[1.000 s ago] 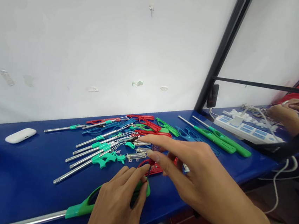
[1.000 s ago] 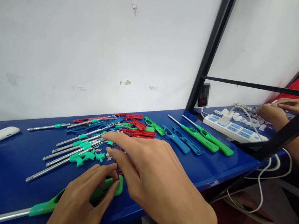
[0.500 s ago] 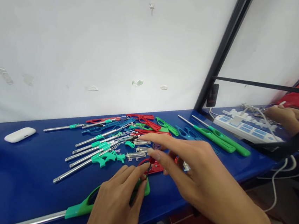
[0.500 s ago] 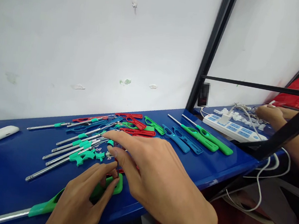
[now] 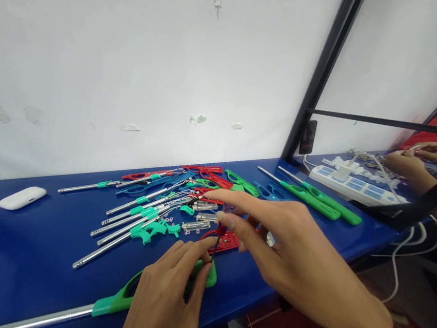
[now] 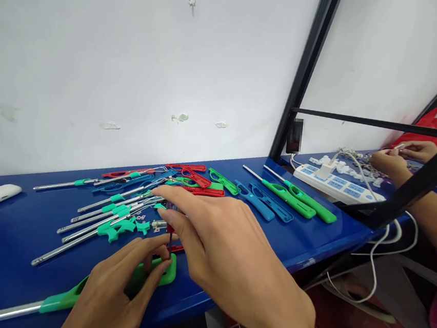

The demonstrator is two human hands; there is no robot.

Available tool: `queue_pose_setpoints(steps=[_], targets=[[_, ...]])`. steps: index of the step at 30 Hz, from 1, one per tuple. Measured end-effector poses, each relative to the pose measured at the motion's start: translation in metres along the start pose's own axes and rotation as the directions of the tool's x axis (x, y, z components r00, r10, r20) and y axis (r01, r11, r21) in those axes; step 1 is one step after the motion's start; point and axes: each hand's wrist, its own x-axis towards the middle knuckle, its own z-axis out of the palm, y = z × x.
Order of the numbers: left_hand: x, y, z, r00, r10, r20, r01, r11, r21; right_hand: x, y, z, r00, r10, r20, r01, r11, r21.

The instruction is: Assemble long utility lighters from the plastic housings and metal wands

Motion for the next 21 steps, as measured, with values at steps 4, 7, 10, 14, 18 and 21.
queue_pose_setpoints(steps=[4,7,10,14,18,21], targets=[[-0.0003,-0.0002,-0.0005,1.000,-0.003,0.009,0.003,1.000,0.005,0.0002,0.0015,0.0006,1.000,-0.010,0.003,0.010,1.000,-0.022],[-0.0005,0.0012,-0.0020,1.000,-0.006,0.013,0.006,1.000,0.001,0.0002,0.0019,0.0009,1.000,-0.019,-0.009,0.019,0.999,-0.031],[-0.0008,0.0024,-0.0025,1.000,-0.011,0.008,0.011,1.000,-0.005,0.0004,0.0018,0.0010,0.999,-0.030,-0.021,0.029,0.999,-0.035],[-0.0013,0.0018,-0.0018,1.000,-0.008,-0.005,0.008,1.000,-0.003,0.0005,0.0017,0.0009,0.999,-0.034,-0.042,0.032,0.998,-0.046],[-0.0016,0.0004,-0.0010,1.000,-0.010,0.011,0.010,1.000,0.024,0.0004,0.0021,0.0005,0.998,-0.042,-0.036,0.040,0.998,-0.052],[-0.0016,-0.0001,-0.0002,1.000,-0.018,0.010,0.018,1.000,0.025,0.0009,0.0023,0.0002,0.999,-0.038,-0.018,0.037,0.998,-0.042]])
